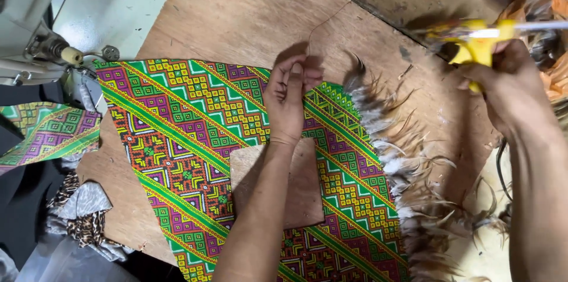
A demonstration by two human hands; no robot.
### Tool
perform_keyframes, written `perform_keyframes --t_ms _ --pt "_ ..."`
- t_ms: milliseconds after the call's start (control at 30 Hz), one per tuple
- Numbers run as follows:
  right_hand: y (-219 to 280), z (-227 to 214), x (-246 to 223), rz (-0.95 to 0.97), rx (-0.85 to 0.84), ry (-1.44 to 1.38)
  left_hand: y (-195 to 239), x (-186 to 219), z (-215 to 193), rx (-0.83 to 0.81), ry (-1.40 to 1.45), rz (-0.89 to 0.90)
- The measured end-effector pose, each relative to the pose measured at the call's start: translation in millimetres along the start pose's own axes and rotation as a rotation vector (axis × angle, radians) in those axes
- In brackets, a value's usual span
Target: The person uses a hot glue gun to apply adhesive along the edge of a patterned fabric and presses a feather strip onto it. They repeat this process along the fabric edge, adjusting the feather strip and applying glue in sections.
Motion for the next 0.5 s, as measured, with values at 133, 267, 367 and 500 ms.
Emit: perform_keyframes --t_ms 133,267,367,500 --pt "28.3 -3.1 11.1 -0.024 -0.063 -0.261 0.0 -1.6 -2.3 0.043 -0.004 -0.008" --pt "57.0 50.5 -42.4 -0.088 -0.212 0.175 -0.2 -0.2 -2.4 0.034 0.048 -0.013" --pt "61.0 72.3 -45.4 -0.017 -0.173 0.413 1.5 -1.0 -0.9 0.027 0.041 -0.027" --pt "54.4 91.4 -44.7 -0.091 -0.134 0.644 1.2 -3.3 -0.8 0.046 0.059 -0.050"
Point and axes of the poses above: each hand's wrist, its own y-axis away from the middle knuckle, its own z-axis out of the palm, x = y × z, the point moved 7 cm from there along -y, towards the middle knuckle
